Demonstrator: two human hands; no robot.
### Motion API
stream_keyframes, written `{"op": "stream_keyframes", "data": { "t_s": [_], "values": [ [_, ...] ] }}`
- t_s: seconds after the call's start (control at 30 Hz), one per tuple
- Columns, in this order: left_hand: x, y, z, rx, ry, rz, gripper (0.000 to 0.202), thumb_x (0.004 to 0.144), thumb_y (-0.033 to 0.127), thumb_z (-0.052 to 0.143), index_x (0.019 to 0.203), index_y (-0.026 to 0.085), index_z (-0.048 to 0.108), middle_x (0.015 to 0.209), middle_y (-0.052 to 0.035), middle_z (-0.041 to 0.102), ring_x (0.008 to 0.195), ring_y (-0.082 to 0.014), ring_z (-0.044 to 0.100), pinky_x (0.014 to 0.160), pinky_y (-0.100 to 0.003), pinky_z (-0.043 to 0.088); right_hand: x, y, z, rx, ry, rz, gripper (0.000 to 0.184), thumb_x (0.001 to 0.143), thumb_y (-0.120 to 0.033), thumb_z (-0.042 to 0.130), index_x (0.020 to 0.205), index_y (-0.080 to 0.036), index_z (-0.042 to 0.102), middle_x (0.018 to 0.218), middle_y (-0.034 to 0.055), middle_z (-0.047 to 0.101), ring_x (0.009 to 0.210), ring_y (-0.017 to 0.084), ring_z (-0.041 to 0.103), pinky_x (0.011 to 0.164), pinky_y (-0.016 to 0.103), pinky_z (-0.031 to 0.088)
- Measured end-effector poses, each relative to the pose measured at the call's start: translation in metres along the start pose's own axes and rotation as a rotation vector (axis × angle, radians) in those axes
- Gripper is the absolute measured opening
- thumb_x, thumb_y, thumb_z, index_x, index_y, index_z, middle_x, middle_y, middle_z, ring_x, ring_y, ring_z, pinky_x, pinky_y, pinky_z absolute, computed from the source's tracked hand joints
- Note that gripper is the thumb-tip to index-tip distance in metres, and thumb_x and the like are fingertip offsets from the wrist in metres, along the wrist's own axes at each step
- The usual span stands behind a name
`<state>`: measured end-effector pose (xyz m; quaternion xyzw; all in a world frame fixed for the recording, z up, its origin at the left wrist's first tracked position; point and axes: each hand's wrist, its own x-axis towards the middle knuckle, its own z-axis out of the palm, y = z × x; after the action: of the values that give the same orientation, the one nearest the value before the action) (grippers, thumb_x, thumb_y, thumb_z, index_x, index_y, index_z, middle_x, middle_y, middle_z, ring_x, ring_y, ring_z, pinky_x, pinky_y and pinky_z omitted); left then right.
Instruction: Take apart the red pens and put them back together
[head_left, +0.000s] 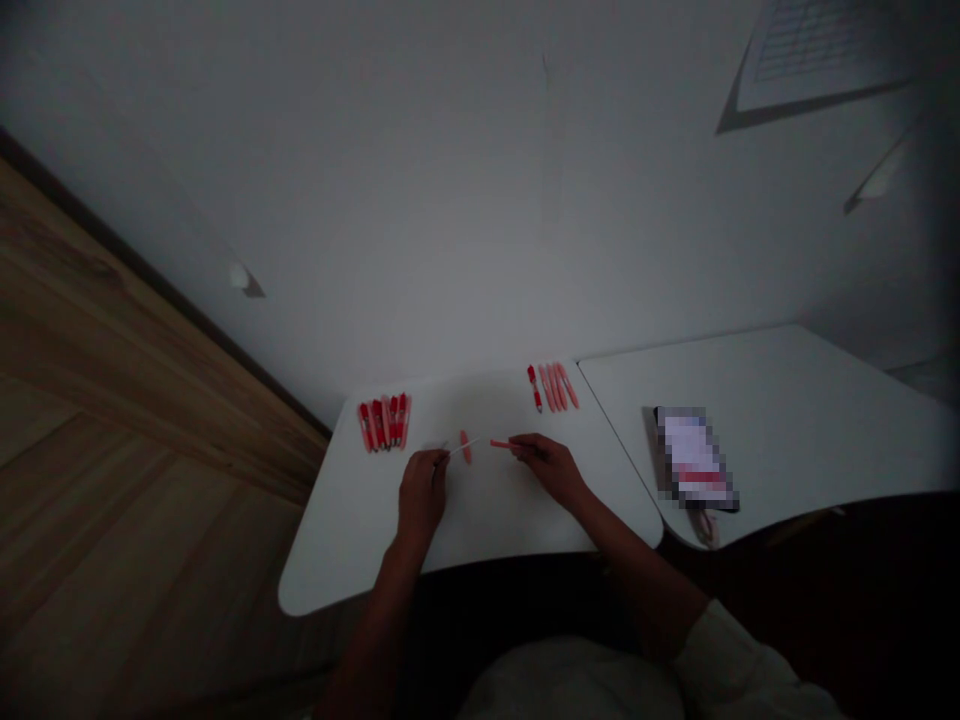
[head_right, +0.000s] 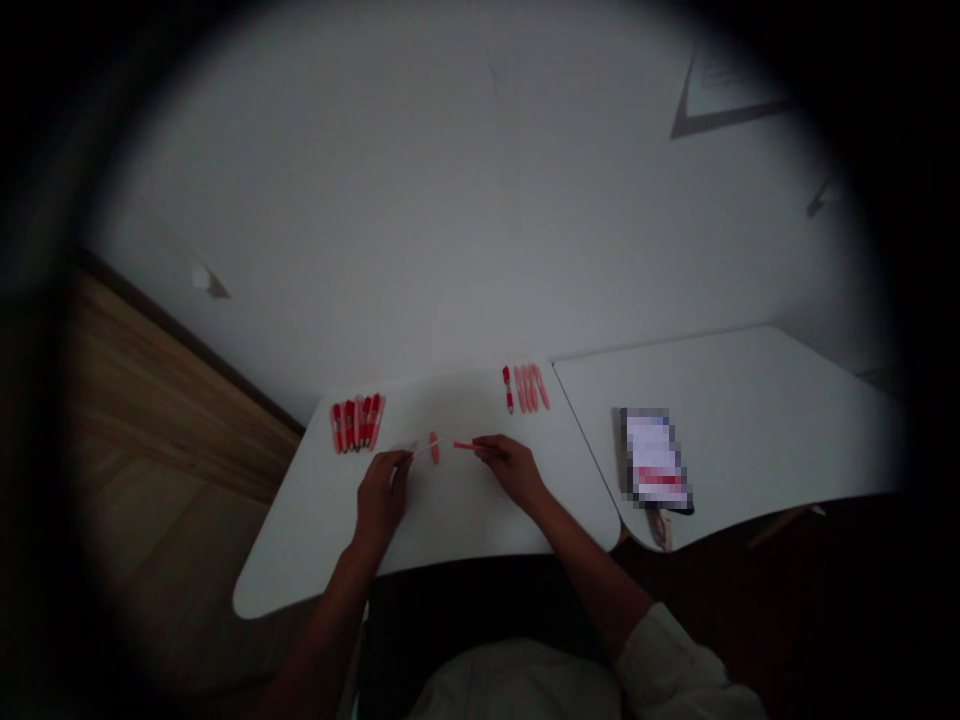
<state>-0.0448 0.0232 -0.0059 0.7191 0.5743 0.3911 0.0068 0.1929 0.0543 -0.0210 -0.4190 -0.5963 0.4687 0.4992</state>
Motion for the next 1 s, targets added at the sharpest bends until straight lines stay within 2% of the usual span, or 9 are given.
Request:
{"op": "stream_keyframes", "data": {
  "t_s": [0.33,0.53,1.0],
  "values": [
    [-0.0012,0.0007,-0.0006,-0.03,-0.006,0.025,0.015,0.09,0.025,0.047,0.095,0.018,0.059,0.091,-0.0064,0.06,0.089,-0.0186,0.057,0.082,-0.035,0.047,0.0001,0.0019,0.0003,-0.003,-0.009,-0.006,0.022,0.078,-0.032,0.062,0.098,-0.024,0.067,0.097,0.0039,0.069,0.092,0.018,0.065,0.088,0.035,0.048],
    [-0.0023,-0.0016,0.0011,-0.038,-0.048,0.068,0.016,0.09,0.023,0.047,0.097,0.019,0.06,0.093,-0.0062,0.06,0.091,-0.0185,0.057,0.084,-0.035,0.047,-0.0006,0.0003,0.0014,-0.044,-0.021,-0.021,0.021,0.08,-0.034,0.061,0.097,-0.024,0.067,0.096,0.0031,0.07,0.09,0.017,0.065,0.086,0.034,0.049],
    [-0.0051,-0.0045,0.0057,-0.016,-0.075,0.106,0.02,0.089,0.027,0.049,0.099,0.022,0.065,0.089,-0.0038,0.054,0.085,-0.0159,0.053,0.074,-0.03,0.049,-0.0015,-0.0002,0.0024,-0.176,-0.084,-0.158,0.017,0.083,-0.033,0.059,0.095,-0.026,0.068,0.093,0.0019,0.069,0.088,0.016,0.064,0.082,0.03,0.049]
  ]
}}
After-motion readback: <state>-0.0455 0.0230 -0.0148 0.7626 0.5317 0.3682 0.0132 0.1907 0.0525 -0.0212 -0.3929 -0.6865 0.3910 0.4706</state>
